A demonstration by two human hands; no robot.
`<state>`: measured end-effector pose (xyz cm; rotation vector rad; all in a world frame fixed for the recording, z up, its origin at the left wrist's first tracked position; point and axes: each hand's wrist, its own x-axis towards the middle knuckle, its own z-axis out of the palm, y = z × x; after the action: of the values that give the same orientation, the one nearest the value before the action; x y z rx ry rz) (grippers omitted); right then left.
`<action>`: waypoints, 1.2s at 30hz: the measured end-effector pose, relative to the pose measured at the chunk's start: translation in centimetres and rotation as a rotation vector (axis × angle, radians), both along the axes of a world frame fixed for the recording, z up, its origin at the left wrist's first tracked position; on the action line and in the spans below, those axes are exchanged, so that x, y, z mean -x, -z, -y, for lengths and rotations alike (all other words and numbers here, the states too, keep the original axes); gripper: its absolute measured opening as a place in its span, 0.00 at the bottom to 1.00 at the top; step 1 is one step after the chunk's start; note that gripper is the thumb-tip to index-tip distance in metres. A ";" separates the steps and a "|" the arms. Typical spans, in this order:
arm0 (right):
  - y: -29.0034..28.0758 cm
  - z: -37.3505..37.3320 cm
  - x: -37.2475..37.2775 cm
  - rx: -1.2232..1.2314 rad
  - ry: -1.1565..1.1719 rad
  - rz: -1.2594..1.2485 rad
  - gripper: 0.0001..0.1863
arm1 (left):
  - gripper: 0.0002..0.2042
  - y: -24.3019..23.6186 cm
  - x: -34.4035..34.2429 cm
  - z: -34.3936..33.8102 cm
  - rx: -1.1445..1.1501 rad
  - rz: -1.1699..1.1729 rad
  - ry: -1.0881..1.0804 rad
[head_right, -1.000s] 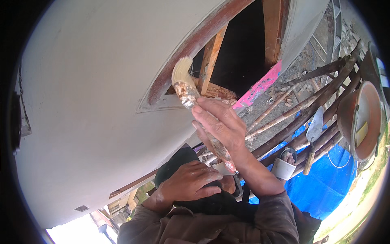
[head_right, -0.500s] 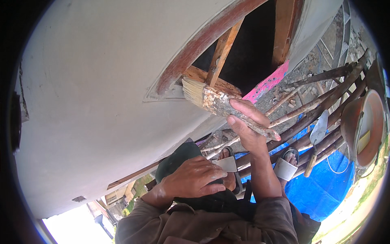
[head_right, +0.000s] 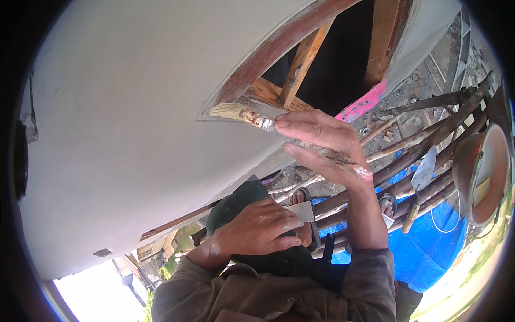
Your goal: The person applies plaster to the exterior wall around a window opening using a trowel, then smooths the surface. They use a brush to apply a liquid to the window frame and a sanding block to smooth the plastered area.
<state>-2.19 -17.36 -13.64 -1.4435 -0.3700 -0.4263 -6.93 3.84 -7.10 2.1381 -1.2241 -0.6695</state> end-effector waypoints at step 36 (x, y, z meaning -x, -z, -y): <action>7.0 40.3 20.6 0.376 1.215 -0.857 0.26 | 0.18 0.0 -1.2 -0.1 -0.033 0.010 -0.038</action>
<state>-22.78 -57.68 -20.60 -1.9493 1.2409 -0.6441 -5.69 3.98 -7.14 2.1884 -1.1829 -0.6670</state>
